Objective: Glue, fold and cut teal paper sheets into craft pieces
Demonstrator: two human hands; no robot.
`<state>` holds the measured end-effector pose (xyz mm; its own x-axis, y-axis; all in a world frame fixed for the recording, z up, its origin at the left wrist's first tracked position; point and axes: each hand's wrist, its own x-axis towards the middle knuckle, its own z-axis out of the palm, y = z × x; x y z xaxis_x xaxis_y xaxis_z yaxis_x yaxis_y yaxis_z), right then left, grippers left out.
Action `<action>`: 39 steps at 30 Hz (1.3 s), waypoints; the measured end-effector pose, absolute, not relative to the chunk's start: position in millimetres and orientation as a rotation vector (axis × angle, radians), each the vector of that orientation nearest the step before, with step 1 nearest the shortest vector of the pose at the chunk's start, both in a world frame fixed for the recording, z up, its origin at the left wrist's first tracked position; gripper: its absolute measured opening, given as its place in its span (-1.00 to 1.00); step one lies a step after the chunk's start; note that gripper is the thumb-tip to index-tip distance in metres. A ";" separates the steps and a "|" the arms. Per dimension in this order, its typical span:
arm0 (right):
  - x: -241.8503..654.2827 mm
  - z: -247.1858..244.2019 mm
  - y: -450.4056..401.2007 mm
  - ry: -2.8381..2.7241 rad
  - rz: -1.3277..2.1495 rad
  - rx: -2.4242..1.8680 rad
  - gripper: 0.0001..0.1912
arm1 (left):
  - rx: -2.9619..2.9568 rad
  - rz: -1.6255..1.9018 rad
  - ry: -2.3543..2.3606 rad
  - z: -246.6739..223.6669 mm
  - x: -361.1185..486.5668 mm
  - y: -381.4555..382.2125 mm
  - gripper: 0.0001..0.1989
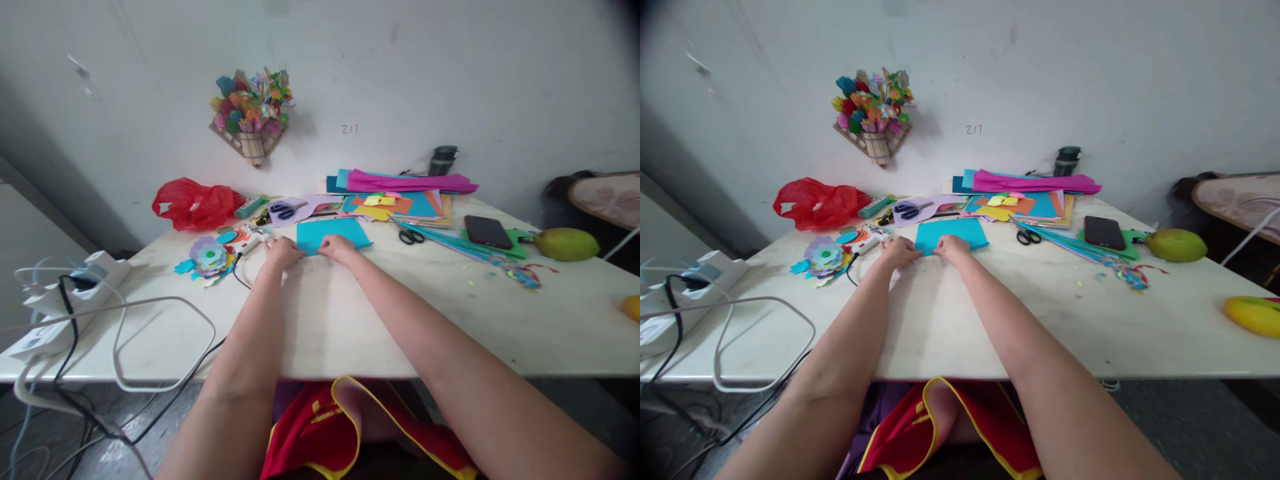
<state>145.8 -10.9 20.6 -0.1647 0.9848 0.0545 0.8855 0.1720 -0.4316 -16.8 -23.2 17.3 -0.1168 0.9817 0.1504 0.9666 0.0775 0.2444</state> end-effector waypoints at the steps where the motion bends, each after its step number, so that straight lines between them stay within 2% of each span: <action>1: 146.1 19.9 -10.4 -2.133 0.437 -1.779 -0.78 | 2.051 0.415 2.279 16.9 -17.0 -22.3 -0.71; 8: 148.3 12.7 -4.6 -2.111 0.411 -1.747 -0.75 | 2.029 0.300 2.384 16.6 -20.5 -21.0 -0.59; 17: 149.5 10.6 -4.2 -2.118 0.388 -1.708 -0.75 | 1.880 0.251 2.437 27.5 -23.9 -30.6 -0.57; 22: 148.7 12.5 -5.4 -2.124 0.407 -1.730 -0.73 | 1.990 0.413 2.385 32.5 -13.8 -35.1 -0.52; 26: 148.7 12.3 -5.4 -2.136 0.389 -1.712 -0.76 | 2.189 0.418 2.383 19.6 4.4 -34.5 -0.31; 28: 148.9 11.3 -4.8 -2.144 0.372 -1.689 -0.77 | 2.173 0.342 2.385 12.6 10.6 -34.0 -0.27; 39: 154.2 9.3 0.0 -2.168 0.440 -1.568 -0.84 | 1.899 0.249 2.434 9.1 13.5 -36.3 -0.30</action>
